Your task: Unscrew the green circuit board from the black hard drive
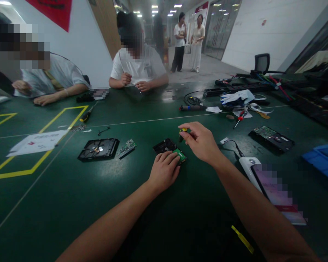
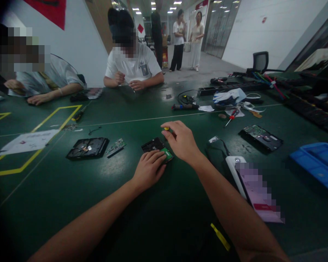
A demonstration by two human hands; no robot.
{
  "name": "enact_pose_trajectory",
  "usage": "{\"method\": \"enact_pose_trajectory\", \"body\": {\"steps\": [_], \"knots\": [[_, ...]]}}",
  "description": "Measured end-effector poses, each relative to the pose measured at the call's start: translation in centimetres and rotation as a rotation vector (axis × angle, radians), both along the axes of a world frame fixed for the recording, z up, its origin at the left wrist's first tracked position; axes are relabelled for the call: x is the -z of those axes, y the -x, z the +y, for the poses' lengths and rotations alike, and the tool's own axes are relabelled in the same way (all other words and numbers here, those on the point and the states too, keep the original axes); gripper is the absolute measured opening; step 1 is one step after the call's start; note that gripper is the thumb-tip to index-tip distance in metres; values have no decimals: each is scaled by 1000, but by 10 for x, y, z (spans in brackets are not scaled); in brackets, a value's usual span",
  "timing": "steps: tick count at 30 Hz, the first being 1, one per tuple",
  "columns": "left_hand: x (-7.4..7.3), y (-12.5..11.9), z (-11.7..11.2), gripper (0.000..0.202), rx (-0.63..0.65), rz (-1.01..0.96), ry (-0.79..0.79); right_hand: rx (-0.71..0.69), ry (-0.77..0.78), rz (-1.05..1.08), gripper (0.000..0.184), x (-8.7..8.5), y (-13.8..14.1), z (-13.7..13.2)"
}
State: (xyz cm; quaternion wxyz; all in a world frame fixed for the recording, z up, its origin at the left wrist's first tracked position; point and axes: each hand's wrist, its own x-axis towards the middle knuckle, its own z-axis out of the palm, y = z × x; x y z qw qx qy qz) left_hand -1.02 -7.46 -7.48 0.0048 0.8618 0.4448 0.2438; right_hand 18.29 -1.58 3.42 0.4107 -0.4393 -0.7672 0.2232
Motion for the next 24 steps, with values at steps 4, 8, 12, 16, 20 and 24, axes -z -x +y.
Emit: {"method": "enact_pose_trajectory", "body": {"steps": [4,8,12,16,20,24], "knots": [[-1,0,0,38,3,-5,4,-55,88,53,34,2,1,1],[-1,0,0,37,4,-7,-1,-58,140,97,29,0,3,0],[-1,0,0,37,0,-4,-8,-15,125,50,26,-2,2,-2],[-2,0,0,37,0,-7,-13,-3,66,1,24,-3,0,0],[-2,0,0,37,4,-12,-10,4,-115,-61,20,-3,0,1],[-2,0,0,38,3,-15,-5,50,-110,-79,16,-3,1,0]]}}
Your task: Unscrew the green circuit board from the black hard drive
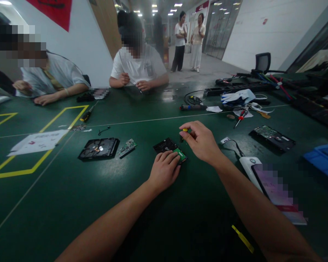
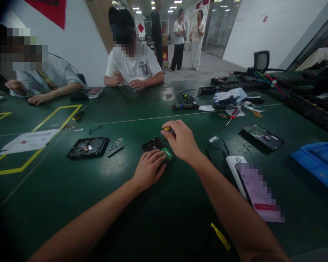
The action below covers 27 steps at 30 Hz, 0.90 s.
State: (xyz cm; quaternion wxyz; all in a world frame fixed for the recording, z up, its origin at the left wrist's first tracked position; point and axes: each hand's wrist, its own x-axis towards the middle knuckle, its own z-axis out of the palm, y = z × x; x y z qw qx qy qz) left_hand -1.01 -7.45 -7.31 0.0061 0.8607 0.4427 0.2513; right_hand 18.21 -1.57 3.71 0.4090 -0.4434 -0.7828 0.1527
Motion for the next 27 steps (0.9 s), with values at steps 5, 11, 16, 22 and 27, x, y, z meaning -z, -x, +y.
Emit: {"method": "enact_pose_trajectory", "body": {"steps": [5,11,16,22,27], "knots": [[0,0,0,38,-4,12,6,33,6,22,18,3,1,0],[0,0,0,38,-2,17,7,-33,153,142,26,6,1,0],[0,0,0,38,-1,18,9,-65,122,116,26,3,3,-2],[0,0,0,38,-3,9,7,-12,83,89,19,3,2,-1],[1,0,0,38,-3,13,7,-62,123,79,25,5,2,-1]]}}
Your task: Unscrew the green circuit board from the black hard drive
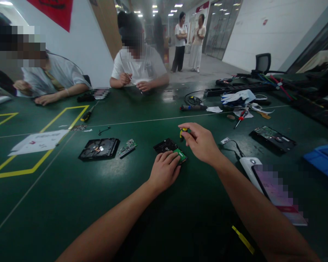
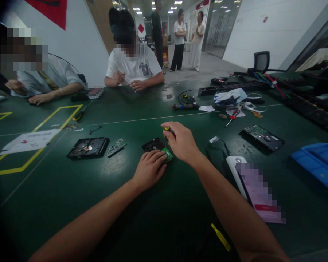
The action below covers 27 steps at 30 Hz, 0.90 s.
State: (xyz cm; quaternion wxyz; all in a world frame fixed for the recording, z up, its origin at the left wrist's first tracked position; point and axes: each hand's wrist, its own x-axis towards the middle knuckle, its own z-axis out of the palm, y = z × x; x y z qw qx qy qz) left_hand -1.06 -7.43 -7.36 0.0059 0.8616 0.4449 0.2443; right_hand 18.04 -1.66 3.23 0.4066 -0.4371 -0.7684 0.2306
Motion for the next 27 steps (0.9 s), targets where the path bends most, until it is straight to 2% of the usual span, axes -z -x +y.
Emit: {"method": "enact_pose_trajectory", "body": {"steps": [3,9,16,20,24,27], "knots": [[0,0,0,38,2,3,0,-32,43,40,31,1,1,0],[0,0,0,38,-1,1,2,-49,-1,12,26,-2,-1,0],[1,0,0,39,-1,-1,2,47,0,24,21,-1,-1,1],[1,0,0,38,3,0,0,24,-47,-7,24,-1,-2,0],[0,0,0,38,3,-1,1,-30,30,43,35,2,-1,1],[-1,0,0,38,3,0,6,-37,74,109,34,4,0,1]]}}
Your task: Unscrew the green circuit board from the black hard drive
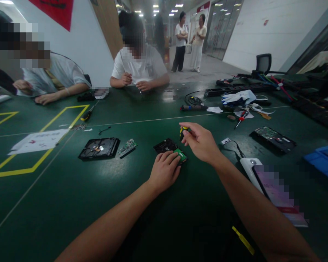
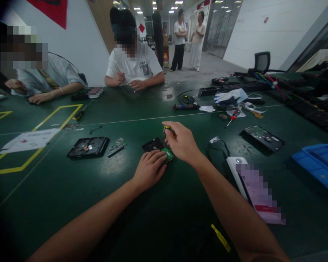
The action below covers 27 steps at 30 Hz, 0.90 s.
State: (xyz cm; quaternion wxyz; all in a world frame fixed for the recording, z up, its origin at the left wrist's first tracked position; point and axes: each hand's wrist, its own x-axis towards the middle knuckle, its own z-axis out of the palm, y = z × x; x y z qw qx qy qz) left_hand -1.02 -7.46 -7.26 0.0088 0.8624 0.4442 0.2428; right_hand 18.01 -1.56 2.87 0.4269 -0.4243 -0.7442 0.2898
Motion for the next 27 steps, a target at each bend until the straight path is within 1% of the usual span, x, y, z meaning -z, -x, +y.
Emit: {"method": "enact_pose_trajectory", "body": {"steps": [5,8,11,13,16,20,24,27], "knots": [[0,0,0,39,-3,2,0,6,-46,-41,24,-2,-1,0],[1,0,0,38,-1,0,-4,45,-45,-61,21,-3,-2,0],[2,0,0,38,-5,4,-7,71,-21,-46,24,-2,-2,0],[2,0,0,37,-7,5,-11,60,10,-26,27,-2,-1,0],[1,-1,0,37,-7,4,-15,39,31,-22,26,-2,-1,0],[1,0,0,37,-4,1,-13,35,-22,-54,28,-3,-2,0],[1,0,0,38,-3,-1,-8,82,-85,-87,21,-2,-2,1],[1,0,0,38,-4,-2,-8,73,-112,-103,20,-2,-2,1]]}}
